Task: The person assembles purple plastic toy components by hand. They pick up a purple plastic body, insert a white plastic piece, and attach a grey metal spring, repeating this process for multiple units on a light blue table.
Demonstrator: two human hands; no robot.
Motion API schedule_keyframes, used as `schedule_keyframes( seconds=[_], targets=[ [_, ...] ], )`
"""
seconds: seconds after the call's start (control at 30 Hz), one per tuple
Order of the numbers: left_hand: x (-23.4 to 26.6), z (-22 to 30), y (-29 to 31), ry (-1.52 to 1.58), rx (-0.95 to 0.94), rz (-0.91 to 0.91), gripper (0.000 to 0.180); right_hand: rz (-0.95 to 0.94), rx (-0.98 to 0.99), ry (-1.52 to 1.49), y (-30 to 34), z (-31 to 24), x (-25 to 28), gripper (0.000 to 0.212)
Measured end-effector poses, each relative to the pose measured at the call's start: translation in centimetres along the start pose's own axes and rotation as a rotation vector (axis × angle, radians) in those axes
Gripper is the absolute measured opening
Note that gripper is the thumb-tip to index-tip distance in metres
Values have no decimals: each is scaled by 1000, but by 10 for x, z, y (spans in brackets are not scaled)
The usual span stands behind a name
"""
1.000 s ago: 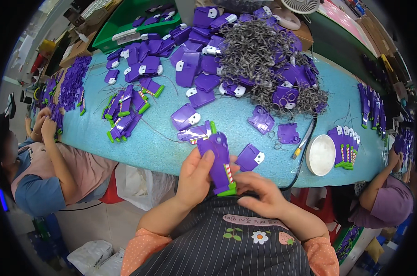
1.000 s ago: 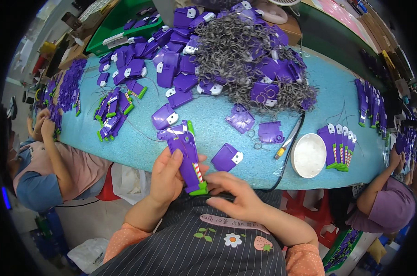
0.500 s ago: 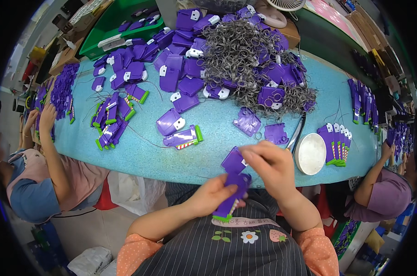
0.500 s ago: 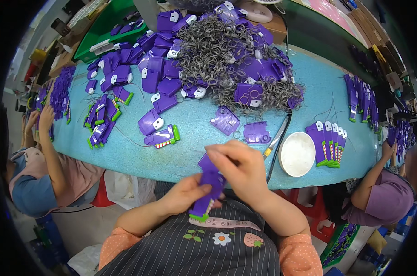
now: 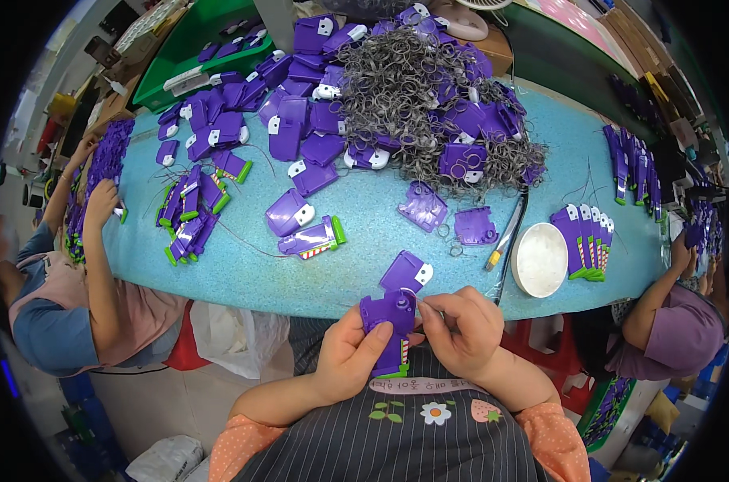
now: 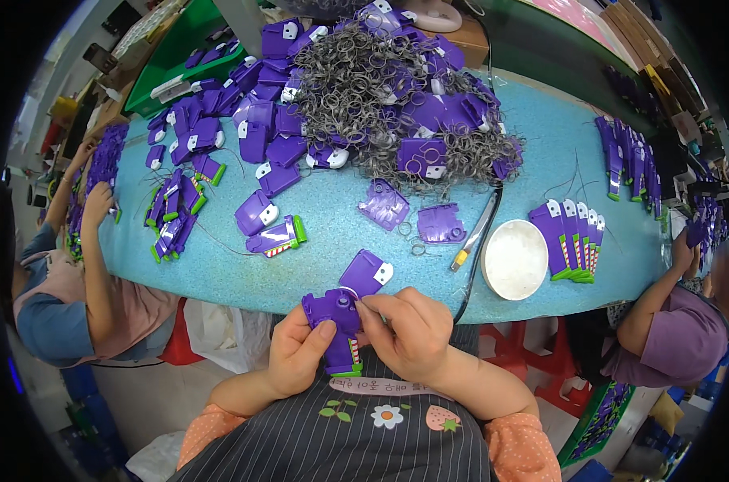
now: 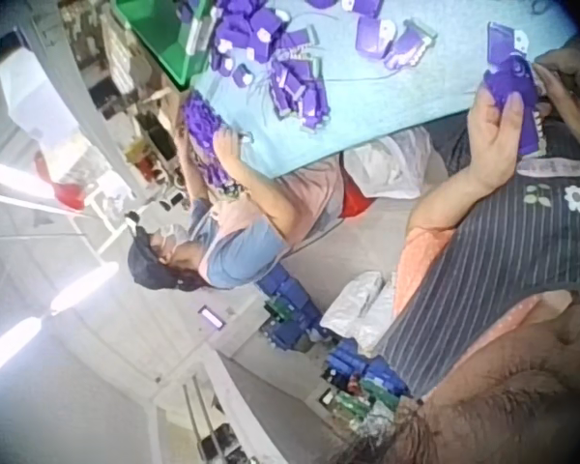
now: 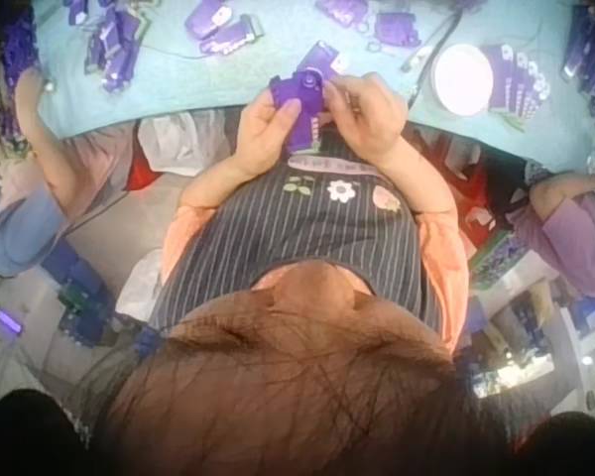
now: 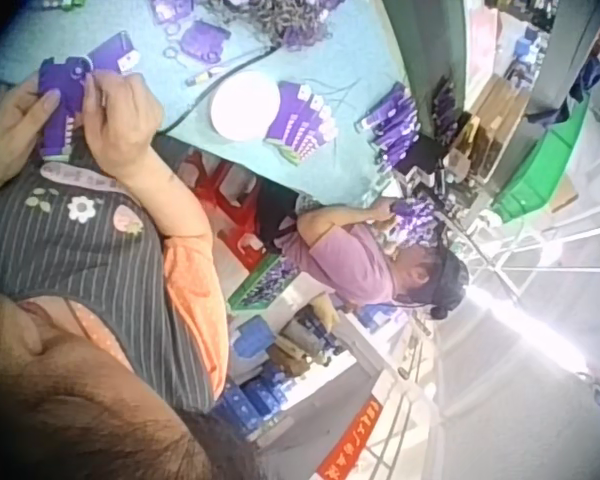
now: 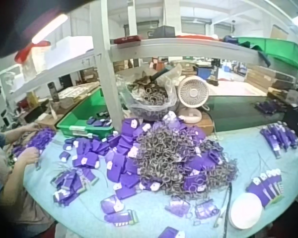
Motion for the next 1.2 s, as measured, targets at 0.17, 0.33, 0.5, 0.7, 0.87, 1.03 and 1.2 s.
schedule_keyframes(
  seconds=[0.17, 0.33, 0.5, 0.7, 0.87, 1.03, 1.2],
  targets=[
    [-2, -5, 3, -96, -62, 13, 29, 14, -16, 29, 7, 3, -2, 13],
    [3, -7, 2, -332, -137, 3, 26, -13, -100, 25, 5, -1, -1, 12],
    [7, -6, 1, -579, -190, -56, 26, 2, -112, -61, 2, -1, -5, 9],
    [5, 8, -6, -899, -408, -179, 28, 15, -80, -125, 4, 8, -10, 11],
    [3, 10, -5, -1063, -448, -274, 29, 26, -93, -239, 8, 15, -11, 14],
    [4, 8, -2, -713, -301, -139, 28, -3, 74, -56, 7, 11, -8, 17],
    [-2, 7, 1, -804, -311, -173, 26, 105, 165, -6, 11, 9, -3, 20]
  ],
)
Point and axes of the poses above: each hand's wrist, its own y-axis away from the middle knuckle, its own x-axis out of the back of the hand, z = x × y, the point moved 3 cm from there along -y, towards the middle knuckle, and after that the axes turned 14 degrees about -x, right-handed, at the moved point
